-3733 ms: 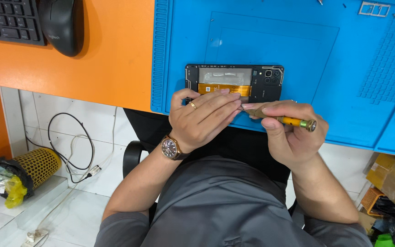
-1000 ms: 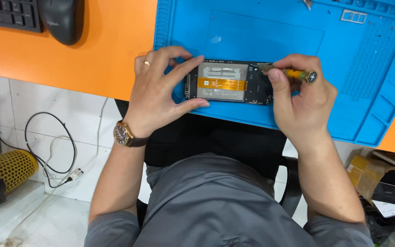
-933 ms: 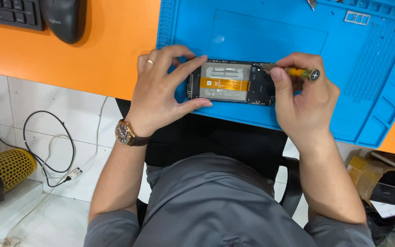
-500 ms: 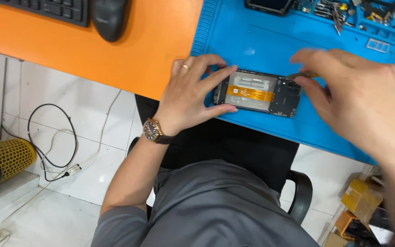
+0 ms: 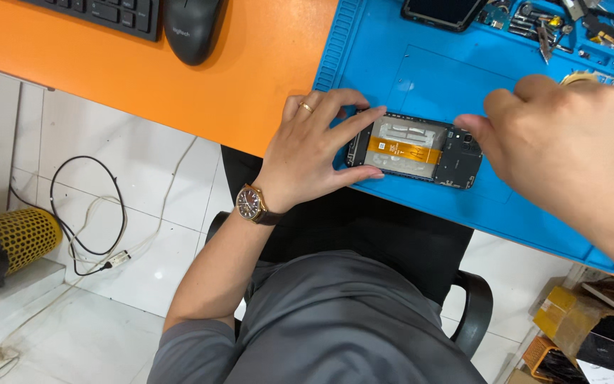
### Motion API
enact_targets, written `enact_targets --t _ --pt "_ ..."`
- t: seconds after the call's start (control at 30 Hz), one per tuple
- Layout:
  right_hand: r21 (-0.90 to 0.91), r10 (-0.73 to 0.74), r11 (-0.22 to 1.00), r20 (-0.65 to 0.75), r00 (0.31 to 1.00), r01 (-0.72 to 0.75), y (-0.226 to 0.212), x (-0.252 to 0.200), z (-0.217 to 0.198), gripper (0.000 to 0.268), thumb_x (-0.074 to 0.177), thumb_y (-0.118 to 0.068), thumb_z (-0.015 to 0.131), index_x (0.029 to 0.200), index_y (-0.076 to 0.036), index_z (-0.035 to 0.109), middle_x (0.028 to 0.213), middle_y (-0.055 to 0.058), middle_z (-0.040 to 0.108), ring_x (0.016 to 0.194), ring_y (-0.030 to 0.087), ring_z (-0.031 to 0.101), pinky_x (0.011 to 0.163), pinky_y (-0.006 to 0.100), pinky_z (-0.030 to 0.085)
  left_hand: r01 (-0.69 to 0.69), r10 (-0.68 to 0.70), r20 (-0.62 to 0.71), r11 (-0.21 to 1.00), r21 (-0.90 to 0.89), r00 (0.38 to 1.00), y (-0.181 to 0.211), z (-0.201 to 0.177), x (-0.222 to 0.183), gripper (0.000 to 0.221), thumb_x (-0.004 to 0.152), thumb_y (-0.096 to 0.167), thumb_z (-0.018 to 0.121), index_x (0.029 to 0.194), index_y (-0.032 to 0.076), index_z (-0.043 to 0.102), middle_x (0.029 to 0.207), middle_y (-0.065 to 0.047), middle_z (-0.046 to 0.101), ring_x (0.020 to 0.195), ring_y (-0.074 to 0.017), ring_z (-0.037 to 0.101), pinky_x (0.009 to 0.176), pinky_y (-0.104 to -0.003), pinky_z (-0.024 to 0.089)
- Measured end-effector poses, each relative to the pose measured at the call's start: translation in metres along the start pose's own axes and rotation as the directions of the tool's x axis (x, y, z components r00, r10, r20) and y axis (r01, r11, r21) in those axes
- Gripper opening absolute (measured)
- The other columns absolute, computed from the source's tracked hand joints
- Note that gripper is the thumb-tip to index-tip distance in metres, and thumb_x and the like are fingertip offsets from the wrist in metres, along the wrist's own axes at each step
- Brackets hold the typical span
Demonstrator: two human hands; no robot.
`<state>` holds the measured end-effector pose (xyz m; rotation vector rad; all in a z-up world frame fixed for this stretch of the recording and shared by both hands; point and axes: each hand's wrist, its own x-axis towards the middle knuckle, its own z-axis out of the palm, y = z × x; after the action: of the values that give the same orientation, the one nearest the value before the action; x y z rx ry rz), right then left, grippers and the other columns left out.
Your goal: The person uses a screwdriver to remove screws from the internal frame of a disassembled smartphone lying on a blue mat. They carefully unscrew multiple fasteners around the device's battery and camera area, placing the removed screws on the mat.
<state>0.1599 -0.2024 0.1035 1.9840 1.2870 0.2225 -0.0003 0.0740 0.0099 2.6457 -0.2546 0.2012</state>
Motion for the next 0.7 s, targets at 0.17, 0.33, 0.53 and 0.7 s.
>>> enact_targets --t 0.17,0.33,0.53,0.7 --pt "0.085 -0.06 0.995 0.039 0.997 0.057 0.007 0.001 -0.001 0.034 0.125 -0.07 0.047 0.114 -0.041 0.061 0.094 -0.015 0.064 0.072 0.009 0.07 0.057 0.025 0.048 -0.009 0.01 -0.012 1.0 0.004 1.0 -0.002 0.002 0.0 0.083 0.1 0.076 0.074 0.159 0.023 0.049 0.15 -0.005 0.06 0.128 -0.0294 0.06 0.097 -0.045 0.043" --pt "0.049 -0.064 0.997 -0.003 0.998 0.064 0.007 -0.001 0.0 0.037 0.117 -0.076 0.046 0.125 -0.044 0.061 0.106 -0.016 0.068 0.088 0.01 0.078 0.063 0.023 0.057 -0.016 0.016 -0.008 1.0 0.019 1.0 -0.002 0.002 0.0 0.083 0.101 0.077 0.072 0.159 0.023 0.049 0.15 -0.005 0.06 0.128 -0.0294 0.06 0.097 -0.045 0.043" --pt "0.013 -0.001 1.0 0.001 1.0 0.001 0.002 -0.003 -0.008 0.054 0.131 -0.08 0.042 0.103 -0.041 0.066 0.089 -0.018 0.063 0.085 0.008 0.076 0.061 0.023 0.047 -0.008 0.008 -0.008 1.0 0.01 1.0 -0.001 0.002 0.0 0.082 0.1 0.075 0.073 0.159 0.023 0.05 0.15 -0.005 0.06 0.13 -0.0293 0.059 0.101 -0.046 0.044" --pt "-0.052 0.016 0.999 0.021 1.0 -0.015 -0.004 -0.009 -0.009 0.067 0.145 -0.077 0.039 0.093 -0.038 0.057 0.078 -0.014 0.048 0.074 0.008 0.064 0.058 0.024 0.035 -0.005 0.005 -0.008 1.0 0.012 1.0 -0.001 0.003 -0.001 0.083 0.099 0.076 0.076 0.159 0.025 0.049 0.151 -0.005 0.059 0.131 -0.0292 0.059 0.103 -0.047 0.044"
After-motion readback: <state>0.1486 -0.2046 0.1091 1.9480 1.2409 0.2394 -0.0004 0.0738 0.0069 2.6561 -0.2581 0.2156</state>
